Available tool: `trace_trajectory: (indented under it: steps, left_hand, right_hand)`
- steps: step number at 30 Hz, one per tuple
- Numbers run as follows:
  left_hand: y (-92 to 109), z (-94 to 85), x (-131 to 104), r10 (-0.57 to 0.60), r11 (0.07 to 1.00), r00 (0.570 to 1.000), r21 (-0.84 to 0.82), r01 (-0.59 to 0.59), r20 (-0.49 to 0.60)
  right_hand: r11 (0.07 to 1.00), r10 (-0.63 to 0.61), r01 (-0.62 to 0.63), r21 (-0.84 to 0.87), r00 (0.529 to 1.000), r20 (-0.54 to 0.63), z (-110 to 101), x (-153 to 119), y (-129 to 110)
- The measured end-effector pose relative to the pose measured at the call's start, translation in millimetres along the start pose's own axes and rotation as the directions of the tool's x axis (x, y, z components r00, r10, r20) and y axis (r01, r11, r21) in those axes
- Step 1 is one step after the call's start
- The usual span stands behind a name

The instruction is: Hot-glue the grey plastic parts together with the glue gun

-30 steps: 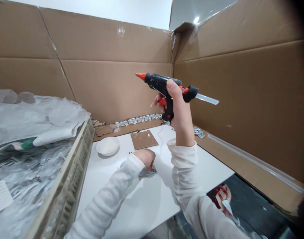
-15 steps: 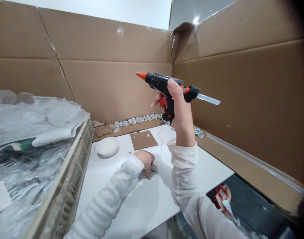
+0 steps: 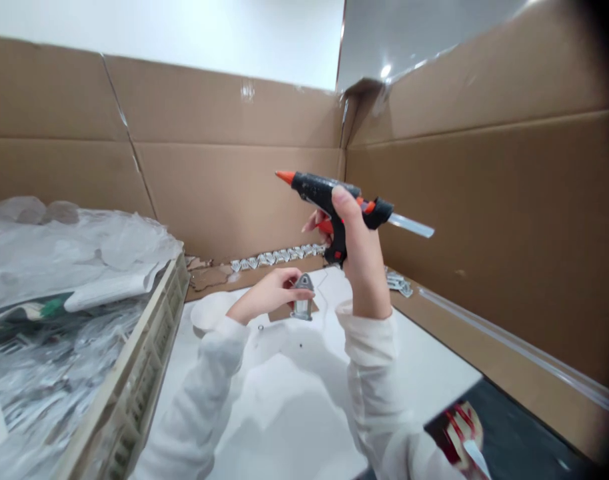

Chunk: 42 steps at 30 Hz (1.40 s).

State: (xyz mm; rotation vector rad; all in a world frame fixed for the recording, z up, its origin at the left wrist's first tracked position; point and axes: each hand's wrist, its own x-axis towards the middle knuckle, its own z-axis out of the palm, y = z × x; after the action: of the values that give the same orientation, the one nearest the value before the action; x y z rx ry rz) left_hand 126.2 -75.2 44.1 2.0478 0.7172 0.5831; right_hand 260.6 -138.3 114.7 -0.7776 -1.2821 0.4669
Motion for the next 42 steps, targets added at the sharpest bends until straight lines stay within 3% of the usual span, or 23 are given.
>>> trace_trajectory:
  steps: [2,6,10,14,20,24,28,42]
  left_hand:
    - [14,-11.8,-8,0.021,0.981,0.97,-0.184,-0.068,-0.243]
    - [28,-20.7,-18,0.012,0.888,0.821,-0.372,-0.271,-0.57]
    - [33,-20.3,-20,0.003,0.801,0.707,-0.421,-0.425,-0.708]
    - [38,-19.8,-22,-0.012,0.756,0.651,-0.433,-0.491,-0.759]
    - [37,-31.3,-27,0.043,0.803,0.635,-0.352,-0.481,-0.771]
    - [37,-41.4,-33,0.058,0.865,0.685,-0.306,-0.397,-0.726]
    - [38,-46.0,-38,0.058,0.883,0.694,-0.288,-0.371,-0.717]
    - [43,-48.2,-44,0.002,0.903,0.765,-0.328,-0.279,-0.645]
  right_hand:
    - [0.997,0.024,-0.025,-0.073,1.0,-0.02,1,2,2]
    - [0.985,0.033,-0.016,-0.17,0.995,0.093,6,4,3]
    - [0.988,0.069,-0.022,-0.155,0.95,0.306,17,3,0]
    - [0.978,0.112,-0.052,-0.204,0.949,0.294,28,4,6]
    - [0.989,0.12,-0.093,-0.116,0.958,0.262,33,6,16]
    - [0.987,0.157,-0.139,-0.087,0.955,0.253,33,4,13]
    - [0.985,0.172,-0.167,-0.041,0.95,0.261,34,4,16]
    - [0.997,0.05,-0.035,-0.074,0.976,0.214,39,6,21]
